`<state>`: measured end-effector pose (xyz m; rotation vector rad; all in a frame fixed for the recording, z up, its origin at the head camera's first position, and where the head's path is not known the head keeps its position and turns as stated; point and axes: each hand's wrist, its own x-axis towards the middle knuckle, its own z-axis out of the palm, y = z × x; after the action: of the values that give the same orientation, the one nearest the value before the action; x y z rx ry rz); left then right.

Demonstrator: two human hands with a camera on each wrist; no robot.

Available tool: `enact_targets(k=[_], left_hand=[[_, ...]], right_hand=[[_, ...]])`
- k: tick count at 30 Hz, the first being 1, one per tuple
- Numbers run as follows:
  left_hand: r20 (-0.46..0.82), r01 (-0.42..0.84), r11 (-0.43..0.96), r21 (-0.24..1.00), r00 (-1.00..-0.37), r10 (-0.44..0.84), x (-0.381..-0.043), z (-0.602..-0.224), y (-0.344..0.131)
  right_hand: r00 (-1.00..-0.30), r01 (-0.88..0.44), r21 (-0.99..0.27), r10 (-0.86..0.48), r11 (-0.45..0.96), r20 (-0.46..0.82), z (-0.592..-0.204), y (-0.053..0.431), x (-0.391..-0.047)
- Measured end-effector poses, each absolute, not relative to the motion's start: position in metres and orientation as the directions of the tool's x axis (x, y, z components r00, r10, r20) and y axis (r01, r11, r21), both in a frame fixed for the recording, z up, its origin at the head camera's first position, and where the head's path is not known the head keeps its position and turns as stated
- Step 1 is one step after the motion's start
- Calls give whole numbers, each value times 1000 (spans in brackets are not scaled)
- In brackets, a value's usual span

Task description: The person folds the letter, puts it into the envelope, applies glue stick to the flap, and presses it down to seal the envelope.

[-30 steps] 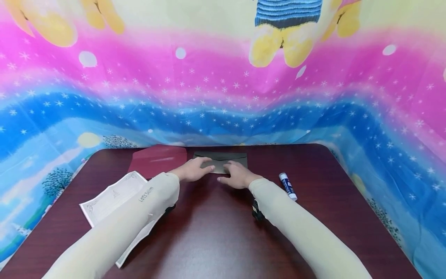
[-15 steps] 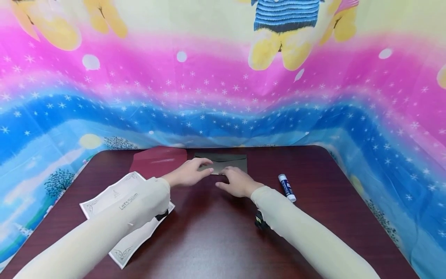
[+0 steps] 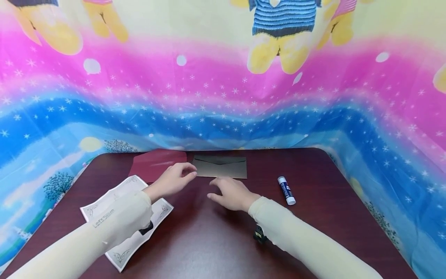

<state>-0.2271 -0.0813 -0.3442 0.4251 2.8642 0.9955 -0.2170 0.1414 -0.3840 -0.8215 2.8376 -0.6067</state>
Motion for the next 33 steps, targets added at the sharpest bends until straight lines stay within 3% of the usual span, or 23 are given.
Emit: enact_targets(k=[12, 25, 33], left_hand=[[31, 210, 776, 595, -970, 239, -205, -351, -115], [69, 191, 817, 545, -981, 184, -176, -359, -153], [141, 169, 896, 412, -983, 120, -158, -371, -191]], right_hand=[[-828, -526, -372, -560, 765, 18, -380, 131, -193], [-767, -614, -296, -642, 732, 4, -383, 113, -167], [-742, -655, -241, -670, 717, 24, -389, 109, -160]])
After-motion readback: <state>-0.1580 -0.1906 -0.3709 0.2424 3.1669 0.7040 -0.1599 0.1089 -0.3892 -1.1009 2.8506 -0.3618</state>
